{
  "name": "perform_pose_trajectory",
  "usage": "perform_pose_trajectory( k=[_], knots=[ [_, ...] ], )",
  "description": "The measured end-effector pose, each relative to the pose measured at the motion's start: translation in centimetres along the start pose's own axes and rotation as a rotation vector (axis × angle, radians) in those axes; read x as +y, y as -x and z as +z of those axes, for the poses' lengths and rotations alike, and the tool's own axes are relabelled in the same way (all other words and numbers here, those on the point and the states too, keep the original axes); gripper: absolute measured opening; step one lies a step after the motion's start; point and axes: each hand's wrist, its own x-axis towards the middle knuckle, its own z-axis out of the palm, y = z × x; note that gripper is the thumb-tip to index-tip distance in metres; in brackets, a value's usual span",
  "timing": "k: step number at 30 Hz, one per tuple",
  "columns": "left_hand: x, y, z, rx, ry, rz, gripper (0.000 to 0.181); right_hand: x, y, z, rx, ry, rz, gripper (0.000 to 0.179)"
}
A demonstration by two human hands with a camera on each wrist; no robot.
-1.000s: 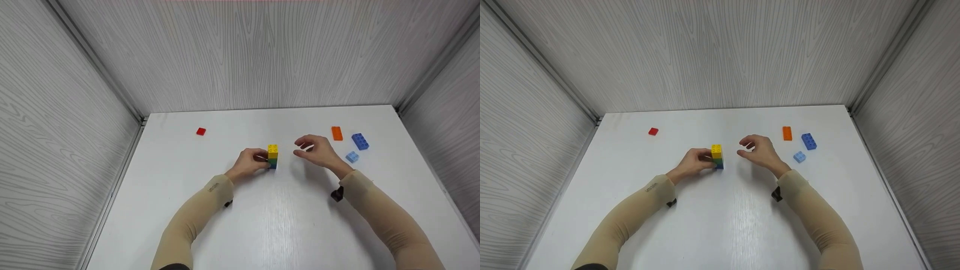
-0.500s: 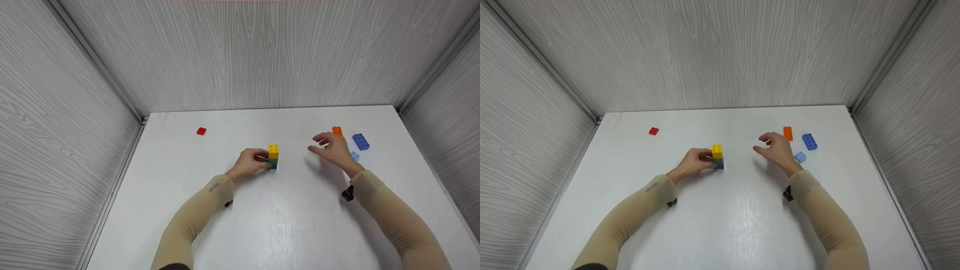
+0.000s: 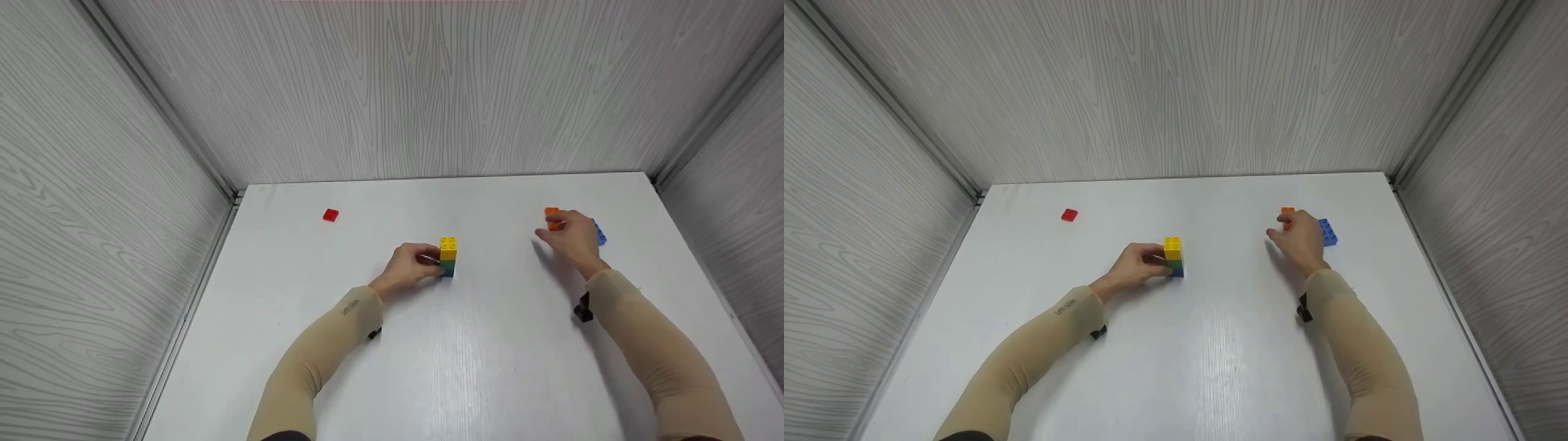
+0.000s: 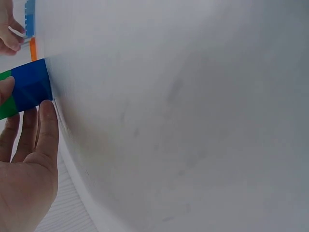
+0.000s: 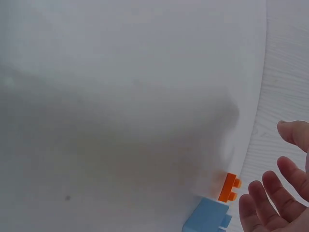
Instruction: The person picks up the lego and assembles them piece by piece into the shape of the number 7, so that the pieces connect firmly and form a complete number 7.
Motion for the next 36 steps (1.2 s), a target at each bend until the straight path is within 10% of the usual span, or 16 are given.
perform_pose_trajectory(
  k=[36],
  knots=[
    [0.2, 0.0, -0.1, -0.002, -0.004, -0.013, 0.046, 1.2, -2.9, -0.3, -0.092, 0.059, 0.138, 0.041]
  ],
)
